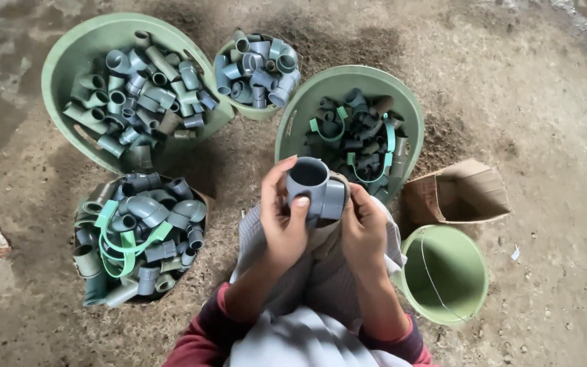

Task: The person sits on the ground and wipes gray plastic pipe fittings with a cloth. They pick up fittings from a cardboard box, wipe them, and place them into a green bucket. The process is repeated for several fittings.

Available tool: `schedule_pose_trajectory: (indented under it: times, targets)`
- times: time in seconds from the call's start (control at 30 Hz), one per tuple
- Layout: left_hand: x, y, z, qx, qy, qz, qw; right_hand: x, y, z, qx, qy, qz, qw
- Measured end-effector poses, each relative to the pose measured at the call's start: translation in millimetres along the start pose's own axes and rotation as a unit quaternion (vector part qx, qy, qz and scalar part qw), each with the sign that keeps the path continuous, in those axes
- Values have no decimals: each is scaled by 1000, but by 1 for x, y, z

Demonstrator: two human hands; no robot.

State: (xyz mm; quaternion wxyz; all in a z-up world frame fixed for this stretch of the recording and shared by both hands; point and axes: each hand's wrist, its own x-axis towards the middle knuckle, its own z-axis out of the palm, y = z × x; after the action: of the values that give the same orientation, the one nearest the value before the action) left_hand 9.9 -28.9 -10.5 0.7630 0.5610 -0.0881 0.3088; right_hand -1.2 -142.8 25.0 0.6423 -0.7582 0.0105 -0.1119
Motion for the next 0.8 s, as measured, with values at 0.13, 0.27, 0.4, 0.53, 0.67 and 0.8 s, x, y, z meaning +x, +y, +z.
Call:
schedule_pose_trajectory:
  times: [0.13, 0.27, 0.4, 0.53, 0.67, 0.8]
  targets:
    - [8, -21, -14, 30, 40, 30, 998, -5, 44, 2, 97, -10, 37, 995]
    - [26, -33, -36, -18, 128, -26, 991, -14, 65, 18, 252, 16, 203, 946]
    - [12, -44, -72, -36, 174, -109, 978, -7, 46, 59, 230, 3, 273, 934]
    - [11, -20, -125, 15, 245, -86, 966, -5, 48, 106, 181, -97, 249, 946]
    - [21, 26, -215, 111, 169, -77, 976, 9, 34, 167, 28, -298, 20, 954]
    - [7, 60, -305, 378, 75, -179, 905, 11, 87, 238, -107, -432, -40, 895]
